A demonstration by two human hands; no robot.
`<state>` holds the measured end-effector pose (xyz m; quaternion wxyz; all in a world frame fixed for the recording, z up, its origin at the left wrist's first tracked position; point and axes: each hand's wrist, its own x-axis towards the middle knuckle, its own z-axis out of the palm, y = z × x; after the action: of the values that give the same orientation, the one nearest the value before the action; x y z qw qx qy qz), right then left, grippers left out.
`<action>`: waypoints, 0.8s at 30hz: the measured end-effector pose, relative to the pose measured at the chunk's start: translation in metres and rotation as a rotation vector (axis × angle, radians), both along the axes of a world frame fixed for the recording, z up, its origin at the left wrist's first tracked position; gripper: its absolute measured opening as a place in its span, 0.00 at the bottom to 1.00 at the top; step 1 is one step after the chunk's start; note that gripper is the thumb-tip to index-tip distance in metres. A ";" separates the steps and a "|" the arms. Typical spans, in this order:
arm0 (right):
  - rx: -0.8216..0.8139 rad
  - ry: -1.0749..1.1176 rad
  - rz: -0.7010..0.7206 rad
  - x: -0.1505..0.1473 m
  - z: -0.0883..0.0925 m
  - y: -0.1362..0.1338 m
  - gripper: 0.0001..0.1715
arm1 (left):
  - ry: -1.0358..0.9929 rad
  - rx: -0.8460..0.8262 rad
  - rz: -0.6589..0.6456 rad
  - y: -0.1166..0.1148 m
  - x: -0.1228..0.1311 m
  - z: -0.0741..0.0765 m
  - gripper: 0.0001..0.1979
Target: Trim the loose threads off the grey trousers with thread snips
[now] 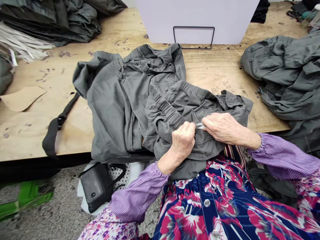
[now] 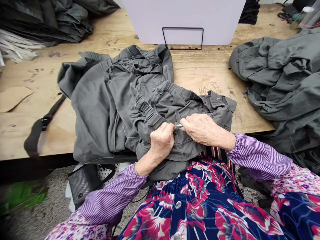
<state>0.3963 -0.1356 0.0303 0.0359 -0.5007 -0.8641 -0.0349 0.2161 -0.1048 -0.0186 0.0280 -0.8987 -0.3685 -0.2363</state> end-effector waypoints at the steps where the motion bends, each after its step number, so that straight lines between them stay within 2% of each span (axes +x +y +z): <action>1: -0.011 0.001 0.009 -0.001 -0.001 0.001 0.09 | -0.025 0.034 -0.006 -0.001 0.000 -0.001 0.12; 5: -0.025 0.013 0.042 -0.006 -0.005 0.003 0.10 | -0.103 0.113 -0.023 -0.003 0.000 -0.003 0.13; 11: -0.011 0.051 0.040 -0.011 -0.015 0.000 0.11 | -0.212 0.123 -0.067 -0.007 -0.001 -0.011 0.12; 13: -0.031 0.080 0.021 -0.010 -0.019 -0.002 0.12 | -0.321 0.160 -0.101 -0.008 -0.003 -0.006 0.09; 15: -0.075 0.173 -0.010 -0.008 -0.019 -0.002 0.11 | -0.468 0.218 -0.085 -0.005 -0.009 0.005 0.09; 17: -0.120 0.351 -0.055 -0.005 -0.016 0.001 0.11 | -0.607 0.250 0.043 0.002 -0.019 0.020 0.09; 19: -0.143 0.557 -0.105 -0.005 -0.011 0.009 0.15 | -0.704 0.206 0.247 0.013 -0.031 0.033 0.07; 22: -0.149 0.754 -0.170 -0.015 -0.005 0.031 0.16 | -0.789 -0.034 0.499 0.031 -0.045 0.039 0.07; 24: -0.184 0.842 -0.208 -0.029 -0.005 0.050 0.16 | -0.830 -0.227 0.550 0.038 -0.048 0.034 0.13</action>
<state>0.3678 -0.0854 0.0257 0.3363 -0.5566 -0.7188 0.2457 0.1677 -0.0671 0.0152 -0.1574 -0.5962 -0.5948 -0.5157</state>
